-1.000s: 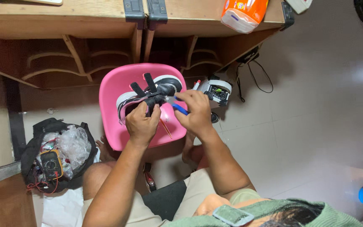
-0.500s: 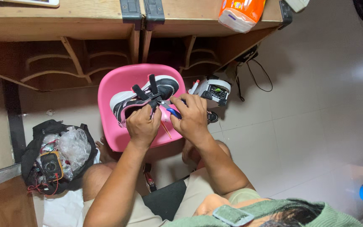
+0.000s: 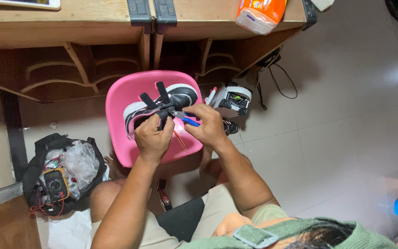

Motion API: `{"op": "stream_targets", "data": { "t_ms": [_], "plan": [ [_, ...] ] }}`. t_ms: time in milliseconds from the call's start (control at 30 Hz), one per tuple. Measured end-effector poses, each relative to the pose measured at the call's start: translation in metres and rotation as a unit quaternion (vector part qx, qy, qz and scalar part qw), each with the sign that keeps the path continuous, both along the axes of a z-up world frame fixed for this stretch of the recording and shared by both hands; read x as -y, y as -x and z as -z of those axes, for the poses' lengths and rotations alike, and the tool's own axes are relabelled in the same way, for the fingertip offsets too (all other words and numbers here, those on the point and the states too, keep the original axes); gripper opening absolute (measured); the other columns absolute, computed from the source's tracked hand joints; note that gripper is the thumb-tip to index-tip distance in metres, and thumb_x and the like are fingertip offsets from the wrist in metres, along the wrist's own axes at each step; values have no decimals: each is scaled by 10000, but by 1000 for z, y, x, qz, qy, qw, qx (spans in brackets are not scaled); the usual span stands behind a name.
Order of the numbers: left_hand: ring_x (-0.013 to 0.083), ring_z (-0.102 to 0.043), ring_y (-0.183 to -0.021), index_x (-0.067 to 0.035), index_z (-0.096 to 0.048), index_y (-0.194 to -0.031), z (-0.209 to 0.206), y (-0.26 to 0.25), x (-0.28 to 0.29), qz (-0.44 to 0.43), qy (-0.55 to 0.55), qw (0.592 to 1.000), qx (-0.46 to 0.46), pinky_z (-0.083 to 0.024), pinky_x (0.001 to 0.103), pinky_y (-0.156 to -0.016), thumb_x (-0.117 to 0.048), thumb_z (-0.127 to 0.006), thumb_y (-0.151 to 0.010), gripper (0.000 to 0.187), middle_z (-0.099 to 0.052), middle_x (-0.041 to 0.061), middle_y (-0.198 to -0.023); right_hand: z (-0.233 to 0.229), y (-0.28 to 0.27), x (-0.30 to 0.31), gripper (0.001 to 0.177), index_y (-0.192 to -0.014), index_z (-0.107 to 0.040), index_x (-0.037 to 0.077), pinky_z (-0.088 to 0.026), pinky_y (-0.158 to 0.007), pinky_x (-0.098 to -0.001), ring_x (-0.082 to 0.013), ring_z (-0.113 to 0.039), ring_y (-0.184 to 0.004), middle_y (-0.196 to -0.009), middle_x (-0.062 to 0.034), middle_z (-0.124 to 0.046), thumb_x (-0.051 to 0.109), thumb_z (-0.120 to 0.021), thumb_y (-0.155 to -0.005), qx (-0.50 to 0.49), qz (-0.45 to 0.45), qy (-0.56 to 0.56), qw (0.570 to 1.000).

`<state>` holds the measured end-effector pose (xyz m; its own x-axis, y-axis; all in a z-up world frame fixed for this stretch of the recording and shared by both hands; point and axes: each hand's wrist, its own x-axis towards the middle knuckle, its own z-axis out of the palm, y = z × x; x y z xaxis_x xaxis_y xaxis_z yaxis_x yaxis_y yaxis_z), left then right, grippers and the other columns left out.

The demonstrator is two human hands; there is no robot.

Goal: The person uses pliers to remove a black strap from a child's sneaker. They then use the pliers to pull out a small internal component from the shoe's opening.

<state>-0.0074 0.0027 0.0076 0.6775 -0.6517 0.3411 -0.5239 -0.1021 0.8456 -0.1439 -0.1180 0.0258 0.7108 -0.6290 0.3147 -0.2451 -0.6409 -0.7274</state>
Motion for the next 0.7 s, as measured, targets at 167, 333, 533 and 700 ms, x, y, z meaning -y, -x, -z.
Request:
{"op": "stream_targets", "data": {
  "t_ms": [167,333,533,700],
  "plan": [
    [306,-662,-641,-45,-698,-832,-13,-6,-3,10,6,999,-45,-498,411,-601,-136,-740,-862,105,-667,148,-722,10,0,4,344,-1090,-741,27,-563,-843,-274,-131,-698,-904,-992,-60,-744,55,-794,-752,-7,-12,-210,978],
    [310,-662,-659,-56,-714,-864,-14,-16,-7,47,29,998,-18,-497,419,-609,-166,-764,-875,121,-686,133,-752,16,2,5,333,-1076,-738,12,-547,-848,-255,-86,-664,-921,-993,-27,-730,57,-814,-755,-17,-20,-289,957],
    [331,-604,-594,-70,-684,-761,0,-19,-8,43,0,998,40,-451,457,-575,-185,-769,-867,178,-642,136,-678,19,4,9,342,-1090,-741,-2,-541,-849,-257,-94,-651,-917,-991,-26,-709,29,-805,-756,4,-63,-362,930],
    [348,-612,-646,-58,-673,-783,6,-16,-1,5,-20,996,88,-464,473,-609,-180,-751,-883,176,-647,142,-711,10,12,7,362,-1087,-730,10,-545,-852,-263,-89,-659,-929,-1001,-21,-712,30,-793,-730,15,-114,-348,930]
  ]
}}
